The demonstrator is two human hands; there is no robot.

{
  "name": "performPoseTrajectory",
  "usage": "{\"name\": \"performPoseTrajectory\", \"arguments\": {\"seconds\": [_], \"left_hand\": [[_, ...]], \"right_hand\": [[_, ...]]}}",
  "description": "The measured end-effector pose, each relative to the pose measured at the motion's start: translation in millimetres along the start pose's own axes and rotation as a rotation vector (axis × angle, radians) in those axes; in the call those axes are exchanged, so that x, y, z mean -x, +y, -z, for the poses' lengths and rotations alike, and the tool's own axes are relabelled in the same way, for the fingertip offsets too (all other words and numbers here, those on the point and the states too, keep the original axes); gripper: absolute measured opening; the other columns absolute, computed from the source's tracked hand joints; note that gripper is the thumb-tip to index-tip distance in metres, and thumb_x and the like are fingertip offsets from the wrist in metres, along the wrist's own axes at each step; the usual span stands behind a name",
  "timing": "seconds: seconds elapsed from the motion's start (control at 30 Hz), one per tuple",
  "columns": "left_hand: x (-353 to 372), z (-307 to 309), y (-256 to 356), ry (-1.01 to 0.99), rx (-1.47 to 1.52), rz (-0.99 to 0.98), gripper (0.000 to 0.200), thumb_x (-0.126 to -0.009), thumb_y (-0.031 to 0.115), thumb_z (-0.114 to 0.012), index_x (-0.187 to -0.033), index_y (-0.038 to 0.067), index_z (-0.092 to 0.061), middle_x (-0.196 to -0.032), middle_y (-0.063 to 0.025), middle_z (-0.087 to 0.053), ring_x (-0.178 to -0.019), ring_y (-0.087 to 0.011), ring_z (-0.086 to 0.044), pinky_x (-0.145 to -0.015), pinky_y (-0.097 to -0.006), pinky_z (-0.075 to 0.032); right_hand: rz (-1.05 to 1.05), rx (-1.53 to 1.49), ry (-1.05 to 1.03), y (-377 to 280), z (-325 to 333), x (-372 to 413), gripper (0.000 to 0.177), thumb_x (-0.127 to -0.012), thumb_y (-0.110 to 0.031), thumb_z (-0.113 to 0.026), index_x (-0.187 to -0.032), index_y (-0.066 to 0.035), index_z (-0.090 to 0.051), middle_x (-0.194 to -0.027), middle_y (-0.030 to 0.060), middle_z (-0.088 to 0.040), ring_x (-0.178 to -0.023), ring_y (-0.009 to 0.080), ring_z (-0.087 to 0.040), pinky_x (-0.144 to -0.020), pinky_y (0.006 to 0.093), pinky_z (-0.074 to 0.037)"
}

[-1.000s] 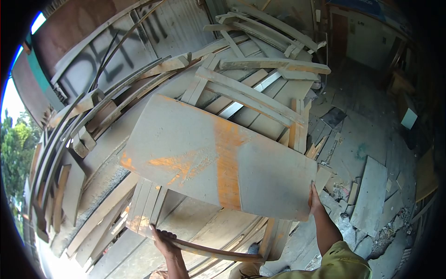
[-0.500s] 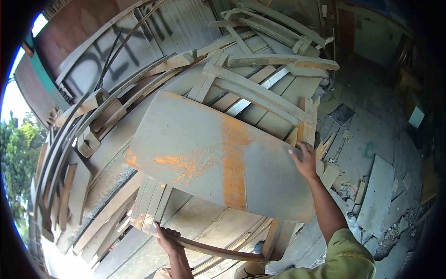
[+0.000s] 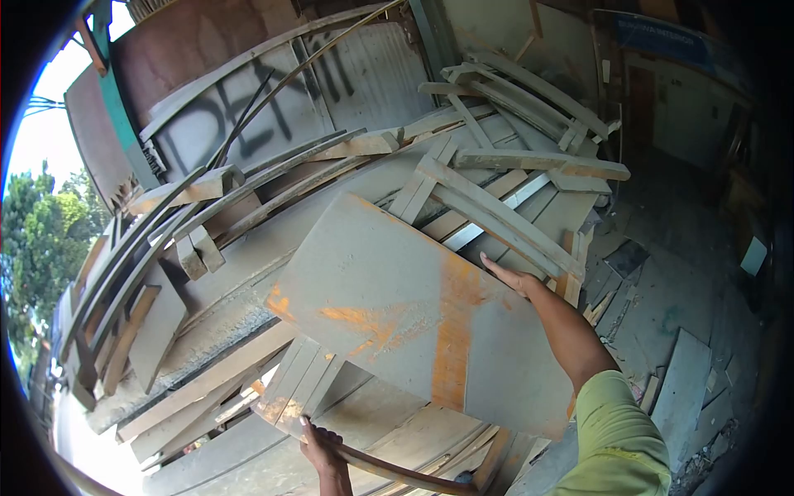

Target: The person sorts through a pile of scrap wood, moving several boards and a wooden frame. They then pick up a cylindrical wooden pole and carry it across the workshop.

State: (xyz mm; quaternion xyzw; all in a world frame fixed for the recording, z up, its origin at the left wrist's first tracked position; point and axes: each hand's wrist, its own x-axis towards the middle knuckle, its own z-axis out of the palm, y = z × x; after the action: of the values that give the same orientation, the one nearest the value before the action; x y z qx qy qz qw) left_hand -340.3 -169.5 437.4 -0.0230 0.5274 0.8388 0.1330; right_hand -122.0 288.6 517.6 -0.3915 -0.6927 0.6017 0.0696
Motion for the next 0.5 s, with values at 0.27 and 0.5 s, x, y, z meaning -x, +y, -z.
{"name": "performPoseTrajectory", "arguments": {"seconds": [0.27, 0.5], "left_hand": [[16, 14, -23, 0.019, 0.038, 0.028, 0.032, -0.087, 0.041, -0.066, -0.092, 0.013, -0.052, -0.058, 0.0024, -0.040, -0.045, -0.0107, -0.043, -0.041, -0.0267, -0.038], [20, 9, -17, 0.041, 0.050, 0.032, 0.034, -0.085, 0.042, -0.068, -0.087, 0.013, -0.050, -0.057, 0.0033, -0.039, -0.045, -0.0102, -0.041, -0.040, -0.0264, -0.036]], "right_hand": [[-0.104, 0.216, -0.008, -17, -19, 0, 0.108, -0.068, -0.094, -0.021, -0.152, -0.029, -0.004, -0.158, 0.0090, 0.007, -0.145, 0.0288, 0.006, -0.109, 0.0645, -0.003], [0.160, 0.213, 0.035, -44, -43, -17, 0.110, -0.072, -0.088, -0.033, -0.149, -0.010, -0.022, -0.156, 0.0157, -0.016, -0.144, 0.0303, -0.011, -0.115, 0.0484, -0.013]]}}
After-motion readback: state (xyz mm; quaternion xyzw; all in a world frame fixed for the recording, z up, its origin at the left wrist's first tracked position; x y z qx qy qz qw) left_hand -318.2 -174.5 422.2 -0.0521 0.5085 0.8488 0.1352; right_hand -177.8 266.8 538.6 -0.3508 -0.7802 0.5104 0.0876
